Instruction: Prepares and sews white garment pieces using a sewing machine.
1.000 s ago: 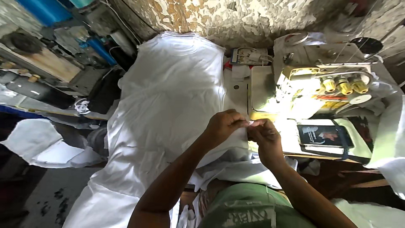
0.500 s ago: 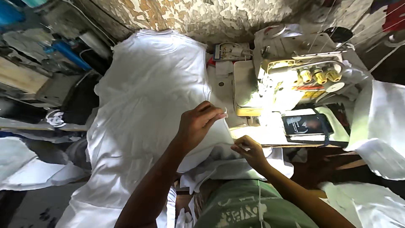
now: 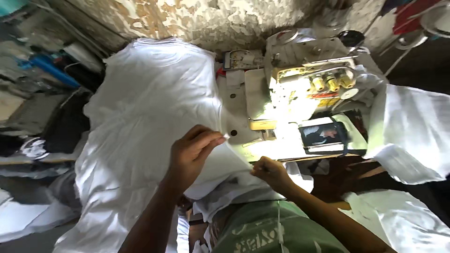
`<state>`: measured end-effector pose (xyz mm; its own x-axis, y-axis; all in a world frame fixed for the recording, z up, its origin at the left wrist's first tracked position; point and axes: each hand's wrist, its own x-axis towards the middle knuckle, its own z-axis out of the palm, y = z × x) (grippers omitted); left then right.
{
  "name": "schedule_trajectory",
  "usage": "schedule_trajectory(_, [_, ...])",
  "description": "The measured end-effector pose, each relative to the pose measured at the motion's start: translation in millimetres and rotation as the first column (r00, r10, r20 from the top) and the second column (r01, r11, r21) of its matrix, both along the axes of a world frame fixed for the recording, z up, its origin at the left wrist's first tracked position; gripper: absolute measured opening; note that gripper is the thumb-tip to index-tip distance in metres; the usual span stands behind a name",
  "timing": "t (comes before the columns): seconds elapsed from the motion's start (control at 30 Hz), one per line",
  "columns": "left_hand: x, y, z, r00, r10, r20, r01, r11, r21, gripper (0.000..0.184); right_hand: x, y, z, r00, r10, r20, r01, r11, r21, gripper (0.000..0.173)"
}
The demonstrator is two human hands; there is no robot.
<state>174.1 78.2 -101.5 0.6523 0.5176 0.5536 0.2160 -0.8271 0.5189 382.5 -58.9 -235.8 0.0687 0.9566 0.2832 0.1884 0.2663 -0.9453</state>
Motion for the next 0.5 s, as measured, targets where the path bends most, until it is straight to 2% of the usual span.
schedule_trajectory(0.1, [-9.2,-10.2,-3.0,0.992,0.122,0.021,-0.123,0.992,0.006,0.024,6.1,-16.4,12.7,0.999,0.015,0.032,-0.018,0.997,0.078,0.021])
schedule_trajectory(0.2, [-8.9,-17.5,-19.8,0.968,0.244,0.065,-0.247,0.968,0.047,0.031,12.0,-28.4,16.1,0.997,-0.038,0.060,0.033,0.996,0.088,0.022])
schedule_trajectory(0.37, [-0.7,-25.4,-45.1,0.939,0.197,0.281,-0.170,0.978,-0.117,0.016,11.5,-38.7,16.4,0.975,-0.177,0.131,0.160,0.978,0.134,0.019])
schedule_trajectory(0.5, [-1.5,-32.7,-50.0,0.921,0.197,0.337,-0.164,0.978,-0.125,0.012,10.8,-41.7,15.6,0.964,-0.206,0.166,0.181,0.971,0.158,0.019])
